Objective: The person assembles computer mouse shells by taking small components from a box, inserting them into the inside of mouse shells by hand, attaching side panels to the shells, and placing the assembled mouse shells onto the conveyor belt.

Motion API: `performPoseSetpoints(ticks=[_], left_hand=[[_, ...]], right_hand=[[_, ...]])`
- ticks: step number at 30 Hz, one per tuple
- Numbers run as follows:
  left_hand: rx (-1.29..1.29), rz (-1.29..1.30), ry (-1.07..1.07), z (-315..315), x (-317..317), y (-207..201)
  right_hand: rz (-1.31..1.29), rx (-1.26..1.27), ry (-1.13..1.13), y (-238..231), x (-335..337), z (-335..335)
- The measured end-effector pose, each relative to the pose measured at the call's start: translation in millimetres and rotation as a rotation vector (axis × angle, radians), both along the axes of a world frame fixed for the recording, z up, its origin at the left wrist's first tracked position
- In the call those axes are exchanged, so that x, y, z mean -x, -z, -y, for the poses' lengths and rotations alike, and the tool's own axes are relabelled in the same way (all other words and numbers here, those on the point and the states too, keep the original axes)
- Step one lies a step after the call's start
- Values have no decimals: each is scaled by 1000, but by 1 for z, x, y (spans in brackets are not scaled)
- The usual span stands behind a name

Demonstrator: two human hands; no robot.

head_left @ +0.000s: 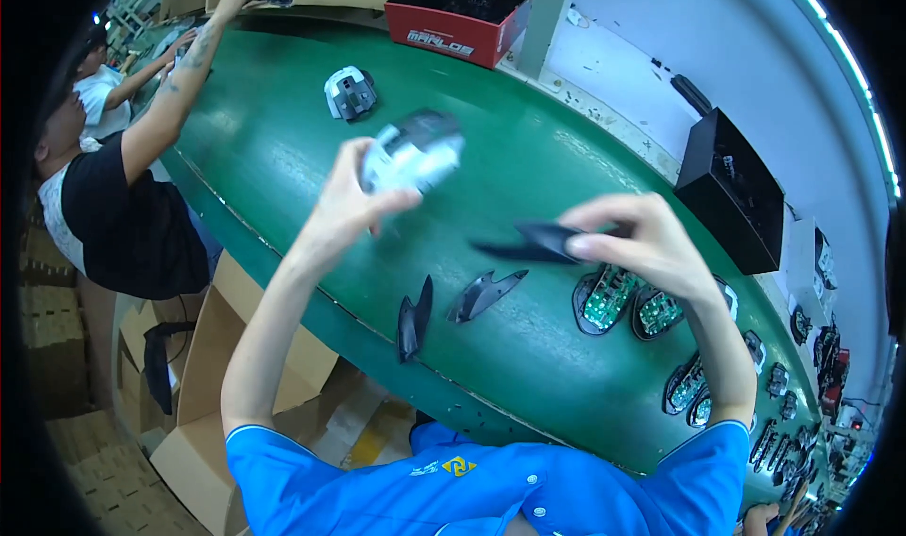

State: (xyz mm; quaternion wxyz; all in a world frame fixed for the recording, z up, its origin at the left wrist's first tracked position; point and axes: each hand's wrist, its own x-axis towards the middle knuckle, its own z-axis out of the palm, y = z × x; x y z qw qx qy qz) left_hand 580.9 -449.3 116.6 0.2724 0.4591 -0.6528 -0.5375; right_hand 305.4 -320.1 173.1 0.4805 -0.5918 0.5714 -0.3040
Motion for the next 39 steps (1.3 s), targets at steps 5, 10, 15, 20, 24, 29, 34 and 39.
performPoseSetpoints(ticks=[5, 10, 15, 20, 24, 29, 34, 39], left_hand=[[-513, -315, 418, -84, 42, -23], [-895, -460, 500, -125, 57, -47], [-593, -407, 716, -142, 68, -44], [-268, -277, 808, -154, 67, -46], [-87, -189, 811, -161, 64, -46], [-44, -221, 748, -166, 62, -44], [-13, -168, 705, -173, 58, -47], [112, -95, 641, -179, 57, -46]], right_hand=[[60, 266, 13, -27, 6, -79], [246, 79, 218, -33, 5, -122], [169, 160, 147, -29, 17, -146], [-45, 342, 131, -30, 13, -152], [-56, 347, 119, -27, 11, -152], [-47, 470, 80, -20, 10, -151], [-68, 467, 92, -18, 8, -152], [-10, 370, 144, -16, 6, -154]])
